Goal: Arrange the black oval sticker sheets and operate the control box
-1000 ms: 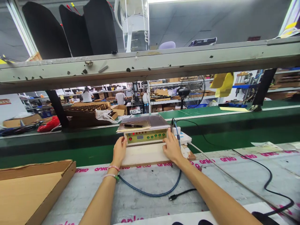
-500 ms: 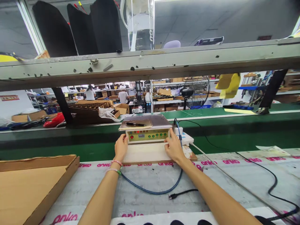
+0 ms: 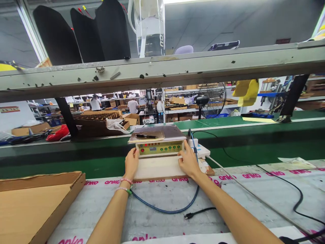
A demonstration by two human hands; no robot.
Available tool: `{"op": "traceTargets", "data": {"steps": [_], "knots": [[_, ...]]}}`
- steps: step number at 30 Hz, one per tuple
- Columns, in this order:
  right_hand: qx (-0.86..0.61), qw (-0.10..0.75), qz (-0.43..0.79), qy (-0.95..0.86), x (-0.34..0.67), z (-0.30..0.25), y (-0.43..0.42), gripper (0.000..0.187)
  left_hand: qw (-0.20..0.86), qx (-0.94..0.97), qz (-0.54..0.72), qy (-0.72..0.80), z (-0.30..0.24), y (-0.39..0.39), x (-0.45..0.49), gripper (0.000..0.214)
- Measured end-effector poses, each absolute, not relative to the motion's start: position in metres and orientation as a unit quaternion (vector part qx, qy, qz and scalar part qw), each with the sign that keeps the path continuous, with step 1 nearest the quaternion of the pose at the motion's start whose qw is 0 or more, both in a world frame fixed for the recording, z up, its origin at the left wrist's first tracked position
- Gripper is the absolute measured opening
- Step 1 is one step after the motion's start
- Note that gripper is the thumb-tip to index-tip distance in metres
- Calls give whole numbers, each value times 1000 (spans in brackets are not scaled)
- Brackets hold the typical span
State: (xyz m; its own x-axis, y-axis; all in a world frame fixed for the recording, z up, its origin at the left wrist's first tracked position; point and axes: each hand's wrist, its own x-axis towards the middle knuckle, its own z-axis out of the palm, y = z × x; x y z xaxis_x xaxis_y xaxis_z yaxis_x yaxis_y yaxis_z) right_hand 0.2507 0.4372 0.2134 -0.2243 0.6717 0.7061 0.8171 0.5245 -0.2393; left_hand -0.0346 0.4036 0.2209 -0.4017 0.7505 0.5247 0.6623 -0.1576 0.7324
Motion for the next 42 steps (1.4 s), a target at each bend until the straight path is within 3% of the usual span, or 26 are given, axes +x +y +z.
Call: {"op": "traceTargets", "data": {"steps": [27,42], "knots": [[-507,362,-85,-777,252,214,437,13,62,539,526,655,221,404,-34,27],[-470,406,-60,-781,254,212,439,16,42,547,530,647,222,401,-35,23]]}}
